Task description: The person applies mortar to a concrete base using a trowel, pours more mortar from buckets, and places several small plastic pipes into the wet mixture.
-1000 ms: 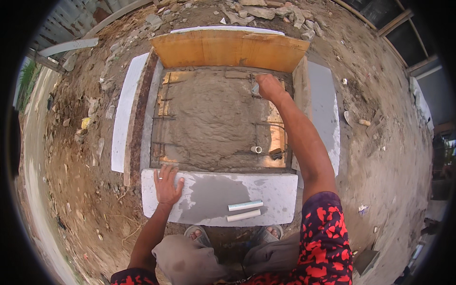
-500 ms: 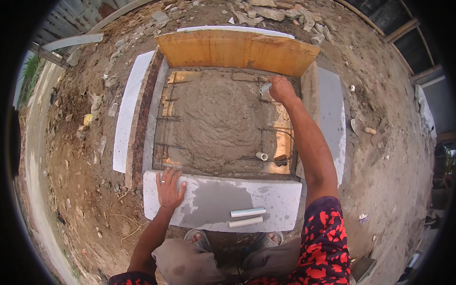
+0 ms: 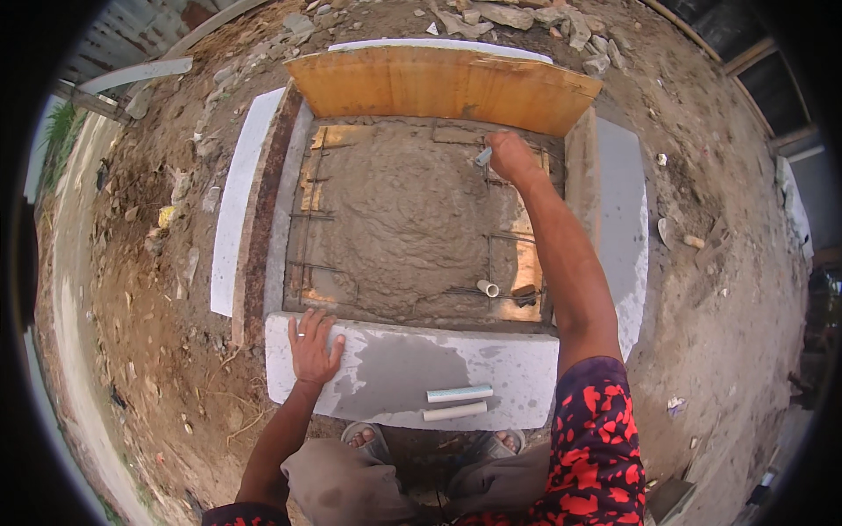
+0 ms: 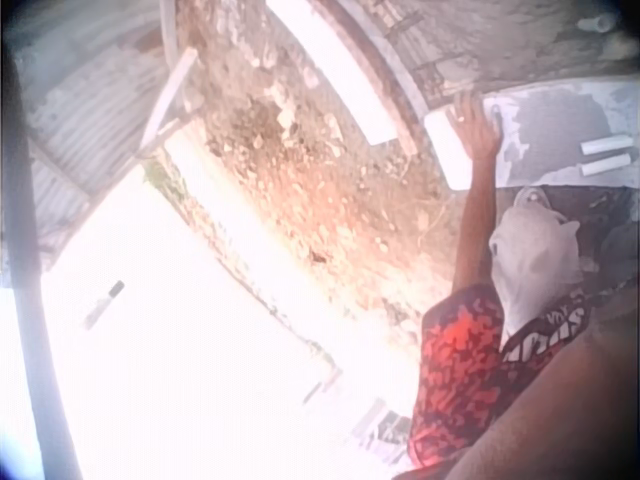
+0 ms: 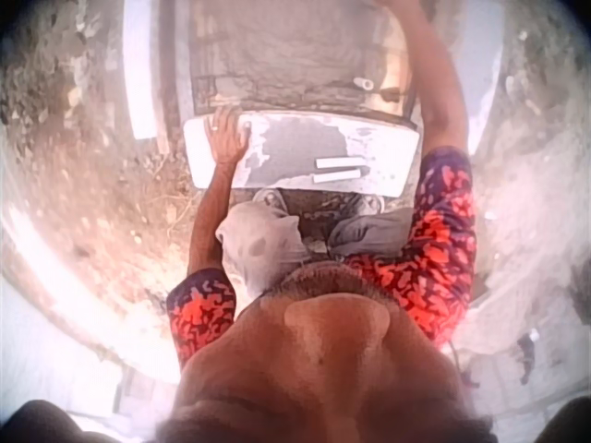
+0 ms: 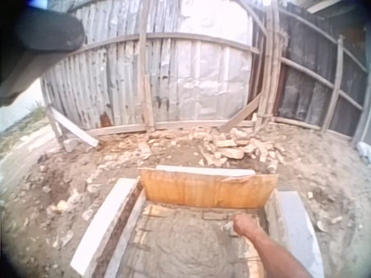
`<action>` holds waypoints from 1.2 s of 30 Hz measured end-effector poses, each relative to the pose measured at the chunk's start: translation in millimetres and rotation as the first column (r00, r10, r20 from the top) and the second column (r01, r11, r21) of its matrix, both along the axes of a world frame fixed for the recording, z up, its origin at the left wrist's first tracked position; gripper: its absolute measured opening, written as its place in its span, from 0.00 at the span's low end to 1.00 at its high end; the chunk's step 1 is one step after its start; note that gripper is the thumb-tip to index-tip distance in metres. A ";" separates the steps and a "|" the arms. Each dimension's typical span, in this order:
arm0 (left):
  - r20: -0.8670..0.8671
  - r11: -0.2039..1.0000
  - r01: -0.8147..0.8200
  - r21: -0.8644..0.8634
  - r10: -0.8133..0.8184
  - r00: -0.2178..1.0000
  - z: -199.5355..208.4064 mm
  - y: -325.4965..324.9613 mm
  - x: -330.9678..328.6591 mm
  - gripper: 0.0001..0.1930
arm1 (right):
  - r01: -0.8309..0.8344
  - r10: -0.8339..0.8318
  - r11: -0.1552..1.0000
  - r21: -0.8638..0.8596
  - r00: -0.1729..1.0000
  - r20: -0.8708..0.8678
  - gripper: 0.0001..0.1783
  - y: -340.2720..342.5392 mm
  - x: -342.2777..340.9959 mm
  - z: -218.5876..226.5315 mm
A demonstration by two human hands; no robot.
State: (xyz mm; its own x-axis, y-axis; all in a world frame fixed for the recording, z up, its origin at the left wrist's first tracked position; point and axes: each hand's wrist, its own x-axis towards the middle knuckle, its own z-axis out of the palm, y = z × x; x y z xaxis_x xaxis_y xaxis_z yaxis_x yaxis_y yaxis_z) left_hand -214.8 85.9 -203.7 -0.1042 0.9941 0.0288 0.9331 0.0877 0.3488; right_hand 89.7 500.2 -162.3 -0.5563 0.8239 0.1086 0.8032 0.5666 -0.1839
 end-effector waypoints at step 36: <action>-0.025 0.999 -0.019 -0.038 0.018 1.000 21.8 18.4 48.4 0.19 | 0.262 -0.258 0.964 -0.037 0.962 0.084 0.08 38.8 -19.4 -19.3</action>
